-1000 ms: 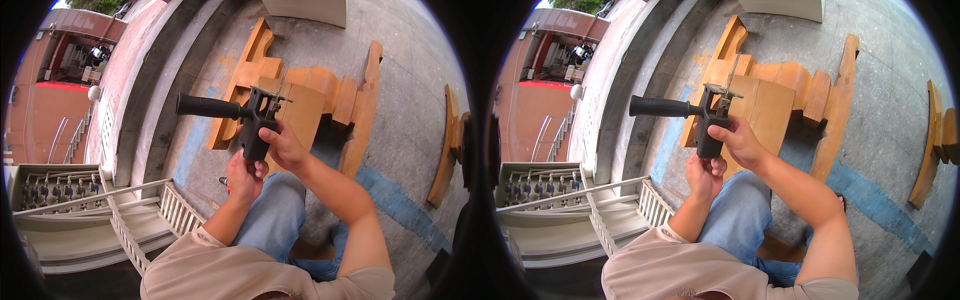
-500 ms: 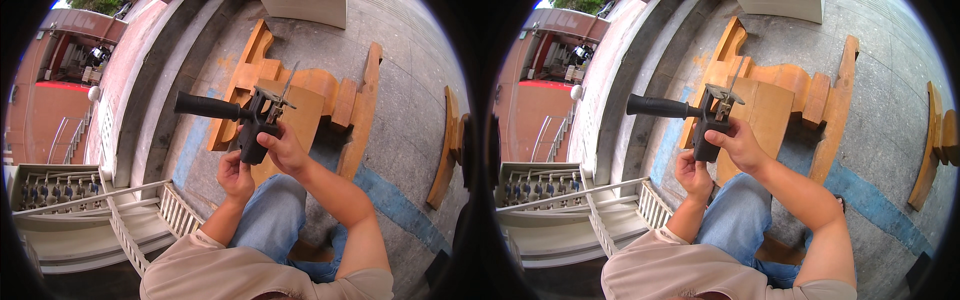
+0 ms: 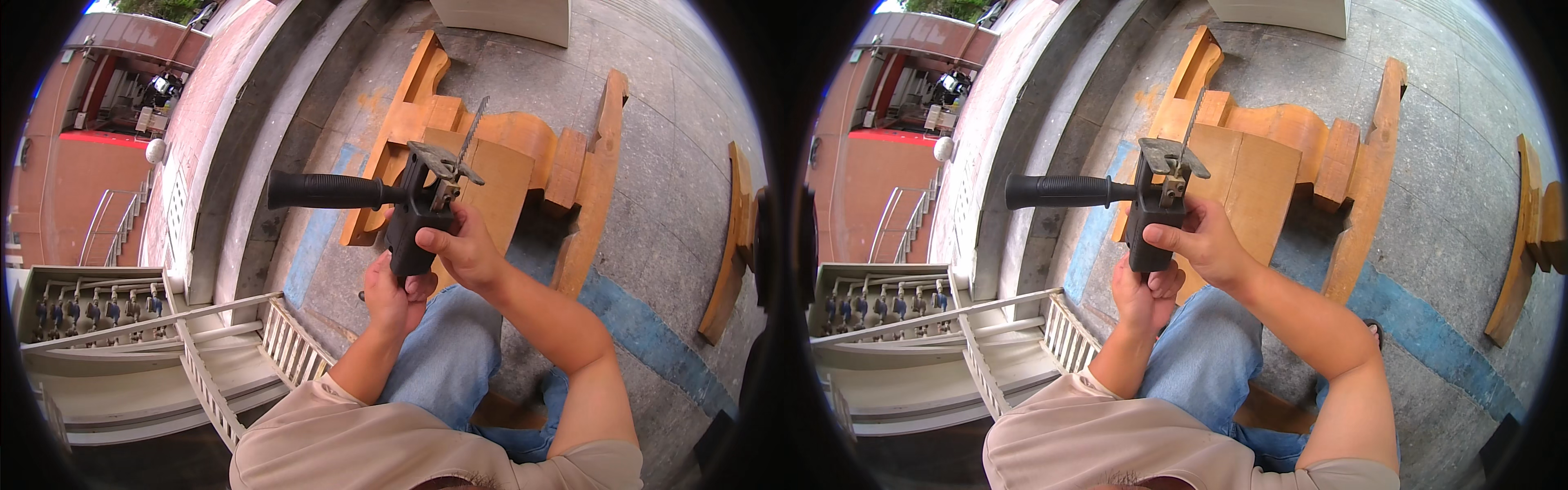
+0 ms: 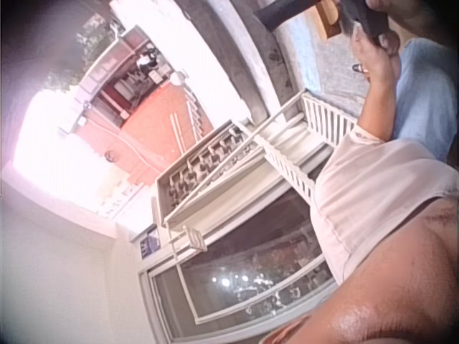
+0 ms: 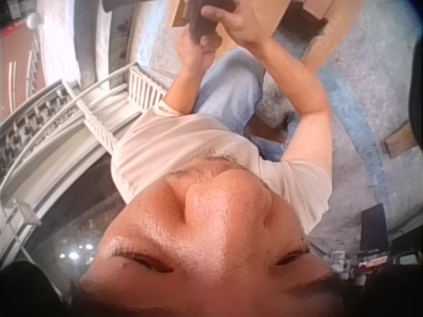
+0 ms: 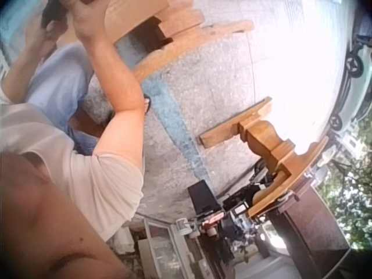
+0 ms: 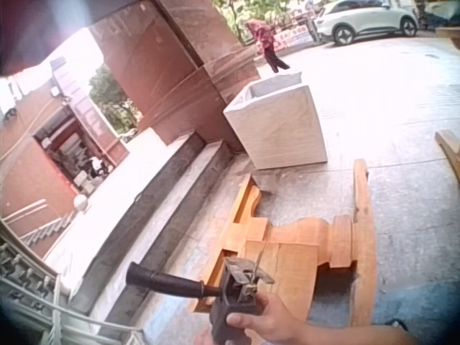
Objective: The person saws through a piece of wood by hand and then uses a power drill with a saw attachment to continue cutting the wood.
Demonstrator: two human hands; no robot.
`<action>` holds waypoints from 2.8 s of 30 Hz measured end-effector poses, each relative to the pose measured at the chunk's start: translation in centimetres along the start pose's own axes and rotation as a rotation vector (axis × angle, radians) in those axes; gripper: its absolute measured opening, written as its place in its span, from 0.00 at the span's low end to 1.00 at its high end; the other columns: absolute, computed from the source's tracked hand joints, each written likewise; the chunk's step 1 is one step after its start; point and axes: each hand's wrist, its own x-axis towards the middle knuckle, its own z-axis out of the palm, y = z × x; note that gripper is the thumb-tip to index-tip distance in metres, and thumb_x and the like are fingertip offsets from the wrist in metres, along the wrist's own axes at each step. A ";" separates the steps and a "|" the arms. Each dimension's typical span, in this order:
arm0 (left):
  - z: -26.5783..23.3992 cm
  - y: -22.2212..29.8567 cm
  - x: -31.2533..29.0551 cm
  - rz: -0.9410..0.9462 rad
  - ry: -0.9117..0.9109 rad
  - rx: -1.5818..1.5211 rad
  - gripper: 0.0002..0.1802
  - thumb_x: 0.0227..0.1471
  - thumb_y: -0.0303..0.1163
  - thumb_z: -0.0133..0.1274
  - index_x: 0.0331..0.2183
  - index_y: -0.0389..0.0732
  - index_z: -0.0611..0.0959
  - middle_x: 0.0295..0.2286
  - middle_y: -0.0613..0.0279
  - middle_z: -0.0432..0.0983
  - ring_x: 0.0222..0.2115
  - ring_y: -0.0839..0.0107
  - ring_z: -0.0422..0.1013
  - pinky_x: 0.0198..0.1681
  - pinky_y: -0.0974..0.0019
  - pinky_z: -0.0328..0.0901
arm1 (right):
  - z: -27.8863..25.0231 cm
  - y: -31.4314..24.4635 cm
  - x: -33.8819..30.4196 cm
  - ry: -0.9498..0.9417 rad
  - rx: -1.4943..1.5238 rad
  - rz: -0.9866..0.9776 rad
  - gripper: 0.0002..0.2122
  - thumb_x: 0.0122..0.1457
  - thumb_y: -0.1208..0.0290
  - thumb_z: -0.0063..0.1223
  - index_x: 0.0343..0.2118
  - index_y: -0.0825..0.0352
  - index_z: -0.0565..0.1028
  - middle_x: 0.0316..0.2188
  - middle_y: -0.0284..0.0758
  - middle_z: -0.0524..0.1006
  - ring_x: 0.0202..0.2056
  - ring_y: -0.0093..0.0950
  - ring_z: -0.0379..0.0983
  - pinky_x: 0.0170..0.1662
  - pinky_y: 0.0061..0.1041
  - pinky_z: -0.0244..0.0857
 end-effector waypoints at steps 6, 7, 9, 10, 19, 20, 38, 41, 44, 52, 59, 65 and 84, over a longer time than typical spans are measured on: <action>4.5 -0.5 0.7 0.122 0.355 0.104 0.14 0.70 0.41 0.43 0.41 0.42 0.77 0.24 0.66 0.74 0.20 0.75 0.65 0.27 0.68 0.62 | 0.8 -0.3 0.0 0.040 0.059 -0.029 0.20 0.59 0.68 0.71 0.50 0.72 0.78 0.41 0.35 0.83 0.43 0.24 0.81 0.48 0.25 0.75; 5.1 -0.7 0.9 0.185 0.457 0.102 0.14 0.70 0.41 0.44 0.41 0.42 0.76 0.25 0.66 0.74 0.21 0.75 0.65 0.28 0.68 0.62 | 1.0 -0.3 0.0 0.048 0.060 -0.050 0.20 0.59 0.68 0.71 0.50 0.72 0.78 0.41 0.35 0.83 0.42 0.23 0.81 0.48 0.25 0.76; 2.9 -0.5 0.7 0.200 0.308 0.111 0.13 0.70 0.41 0.44 0.42 0.41 0.76 0.26 0.67 0.74 0.20 0.75 0.64 0.27 0.68 0.61 | 1.3 -0.5 0.1 0.047 0.052 -0.075 0.20 0.59 0.69 0.72 0.50 0.72 0.77 0.41 0.36 0.83 0.42 0.23 0.81 0.47 0.25 0.76; 1.8 -0.5 0.5 0.208 0.234 0.115 0.14 0.70 0.41 0.44 0.42 0.41 0.76 0.26 0.67 0.74 0.20 0.75 0.64 0.26 0.68 0.61 | 1.2 -0.4 0.0 0.040 0.038 -0.073 0.20 0.58 0.69 0.72 0.51 0.72 0.77 0.41 0.36 0.83 0.41 0.23 0.81 0.46 0.25 0.76; 2.2 0.0 0.5 0.045 0.264 0.123 0.14 0.69 0.39 0.45 0.31 0.43 0.75 0.17 0.71 0.64 0.15 0.78 0.58 0.21 0.72 0.55 | 1.8 -1.2 -0.2 0.050 -0.067 -0.013 0.20 0.57 0.71 0.73 0.49 0.72 0.77 0.37 0.34 0.82 0.35 0.22 0.81 0.32 0.20 0.76; 1.2 0.3 0.5 0.003 0.157 0.059 0.13 0.70 0.40 0.45 0.36 0.42 0.75 0.20 0.70 0.66 0.17 0.78 0.60 0.22 0.72 0.57 | 2.2 -1.1 -0.2 0.059 -0.075 -0.013 0.20 0.57 0.71 0.73 0.48 0.72 0.77 0.36 0.34 0.82 0.34 0.21 0.81 0.31 0.20 0.76; 0.9 0.0 1.4 0.387 0.336 0.333 0.08 0.67 0.32 0.51 0.42 0.36 0.76 0.33 0.62 0.74 0.31 0.74 0.69 0.35 0.70 0.65 | 2.6 0.1 0.2 0.443 -0.534 -0.314 0.17 0.48 0.69 0.78 0.38 0.68 0.80 0.34 0.32 0.82 0.35 0.21 0.75 0.42 0.24 0.68; 0.2 1.6 1.5 0.762 0.273 0.630 0.07 0.62 0.26 0.54 0.41 0.35 0.76 0.34 0.60 0.73 0.31 0.75 0.67 0.36 0.69 0.64 | 2.3 0.9 0.4 0.562 -0.637 -0.417 0.20 0.45 0.68 0.79 0.38 0.68 0.80 0.33 0.32 0.82 0.34 0.23 0.75 0.42 0.26 0.68; 2.1 5.3 2.9 0.967 0.161 0.814 0.07 0.59 0.22 0.53 0.41 0.33 0.77 0.36 0.58 0.72 0.31 0.75 0.65 0.36 0.68 0.62 | 1.6 1.0 0.5 0.554 -0.748 -0.475 0.22 0.44 0.68 0.79 0.41 0.68 0.80 0.35 0.34 0.81 0.36 0.27 0.76 0.43 0.27 0.69; 8.1 11.0 4.2 0.895 -0.101 1.183 0.16 0.47 0.25 0.69 0.38 0.30 0.84 0.35 0.57 0.76 0.33 0.74 0.68 0.37 0.71 0.64 | 0.5 0.4 0.4 0.525 -1.067 -0.702 0.29 0.38 0.75 0.80 0.47 0.67 0.78 0.40 0.38 0.80 0.41 0.35 0.75 0.43 0.31 0.72; 9.1 10.1 4.6 0.915 -0.038 1.234 0.05 0.48 0.17 0.66 0.28 0.32 0.85 0.27 0.60 0.80 0.25 0.77 0.71 0.28 0.74 0.63 | 0.4 -0.3 0.5 0.493 -1.124 -0.840 0.30 0.35 0.75 0.80 0.46 0.67 0.78 0.39 0.38 0.80 0.40 0.38 0.76 0.43 0.33 0.73; 9.5 9.9 4.2 0.936 0.020 1.328 0.06 0.47 0.17 0.66 0.27 0.32 0.83 0.27 0.59 0.80 0.25 0.76 0.72 0.27 0.73 0.64 | -0.1 -0.7 0.1 0.482 -1.184 -0.842 0.30 0.35 0.75 0.80 0.46 0.68 0.78 0.38 0.38 0.81 0.40 0.39 0.77 0.44 0.35 0.73; 7.9 9.6 3.9 0.896 0.030 1.226 0.06 0.48 0.15 0.62 0.31 0.32 0.83 0.29 0.61 0.78 0.26 0.78 0.70 0.30 0.75 0.63 | -0.9 -0.6 0.3 0.475 -1.258 -0.884 0.30 0.35 0.75 0.80 0.46 0.68 0.78 0.40 0.38 0.81 0.41 0.41 0.76 0.45 0.37 0.72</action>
